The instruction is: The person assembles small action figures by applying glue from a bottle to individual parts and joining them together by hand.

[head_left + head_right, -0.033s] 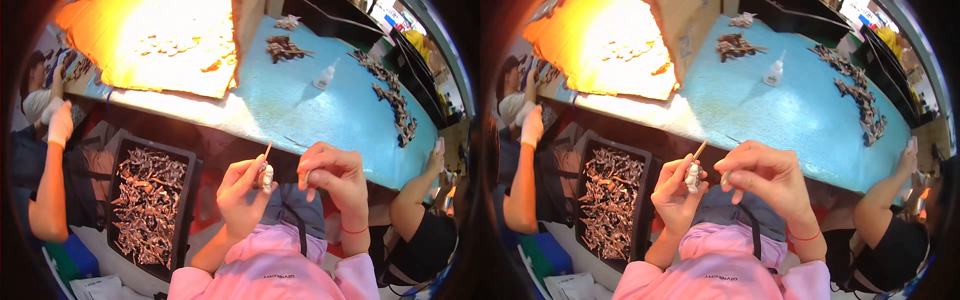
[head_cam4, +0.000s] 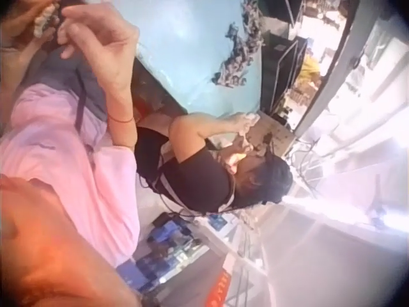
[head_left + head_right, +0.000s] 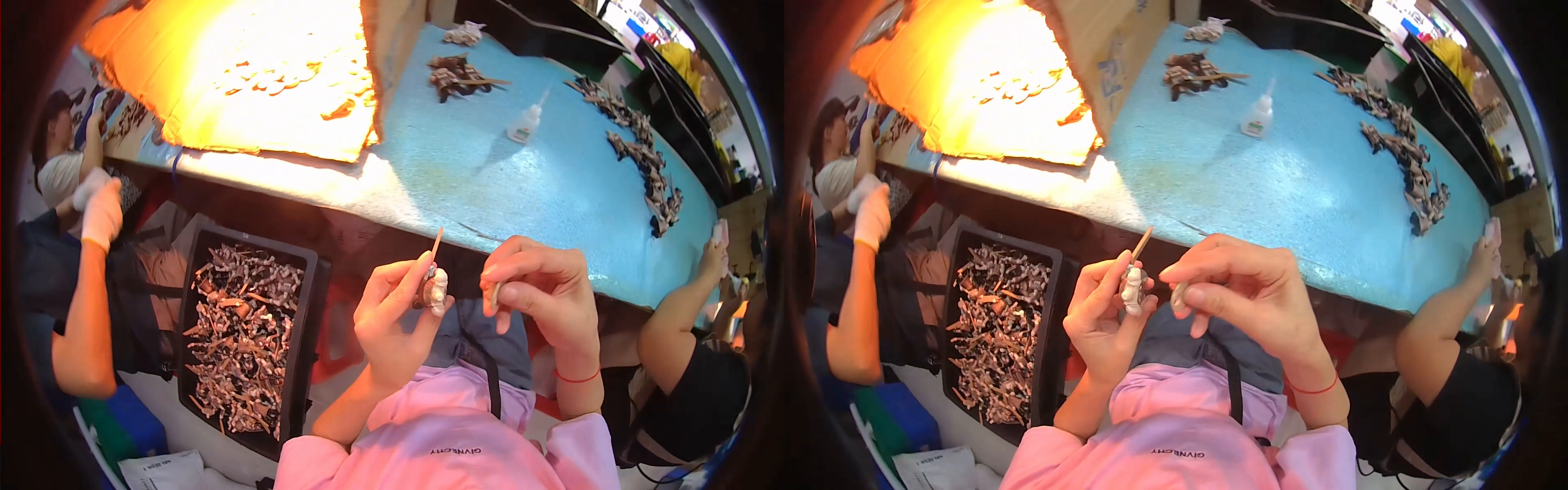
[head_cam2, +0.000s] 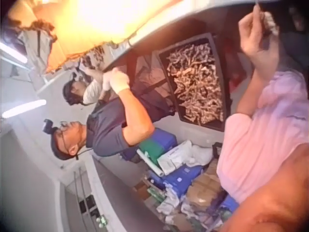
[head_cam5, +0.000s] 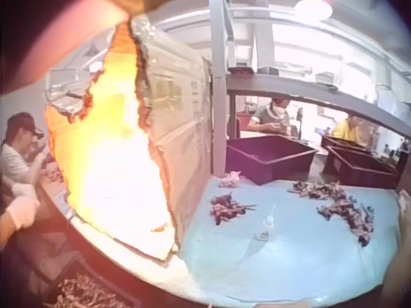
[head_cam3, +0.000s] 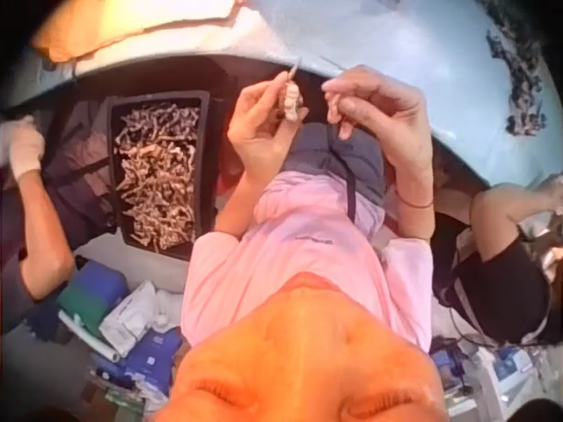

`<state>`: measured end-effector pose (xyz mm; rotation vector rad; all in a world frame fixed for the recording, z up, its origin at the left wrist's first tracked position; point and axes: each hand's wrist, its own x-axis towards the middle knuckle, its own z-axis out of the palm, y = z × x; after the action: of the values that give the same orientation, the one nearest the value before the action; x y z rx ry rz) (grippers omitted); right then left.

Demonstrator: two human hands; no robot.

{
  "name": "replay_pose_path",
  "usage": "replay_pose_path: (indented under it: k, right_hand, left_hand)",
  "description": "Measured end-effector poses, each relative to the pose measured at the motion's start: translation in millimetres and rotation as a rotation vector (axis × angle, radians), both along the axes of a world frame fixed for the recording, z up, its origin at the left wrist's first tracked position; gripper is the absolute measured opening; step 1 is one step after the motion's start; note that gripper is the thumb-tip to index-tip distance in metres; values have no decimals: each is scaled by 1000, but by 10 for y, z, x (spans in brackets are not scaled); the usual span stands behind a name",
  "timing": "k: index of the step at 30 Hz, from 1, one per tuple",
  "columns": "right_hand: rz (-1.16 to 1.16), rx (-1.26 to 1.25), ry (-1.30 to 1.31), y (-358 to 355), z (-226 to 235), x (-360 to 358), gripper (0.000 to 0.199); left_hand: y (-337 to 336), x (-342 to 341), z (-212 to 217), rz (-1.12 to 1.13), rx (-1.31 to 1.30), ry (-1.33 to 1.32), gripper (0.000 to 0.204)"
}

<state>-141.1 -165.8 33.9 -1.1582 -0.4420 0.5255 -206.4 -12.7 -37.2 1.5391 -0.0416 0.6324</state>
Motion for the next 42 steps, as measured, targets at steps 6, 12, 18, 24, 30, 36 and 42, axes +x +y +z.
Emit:
replay_pose_path:
  k: [6, 12, 18, 24, 30, 36, 42]
  right_hand:
    - [-38, 7, 145, -226, -67, 73, 28]
    - [-21, 33, 217, -365, -207, 181, 26]
    - [-33, 51, 280, -376, -268, 248, 31]
    - [-57, 76, 341, -341, -274, 237, 33]
    - [-88, 42, 333, -319, -248, 255, 35]
    - [-120, 41, 322, -274, -198, 222, 37]
    - [-162, 60, 254, -255, -258, 182, 36]
  left_hand:
    - [-238, 210, 89, 22, 234, -72, 55]
    - [-357, 308, 80, 37, 331, -75, 54]
    - [-371, 347, 113, 14, 406, -48, 54]
    - [-341, 368, 124, -52, 367, -61, 54]
    - [-281, 385, 164, -37, 430, -33, 56]
    - [-258, 405, 195, -4, 453, -75, 56]
    - [-225, 398, 220, -110, 418, -42, 58]
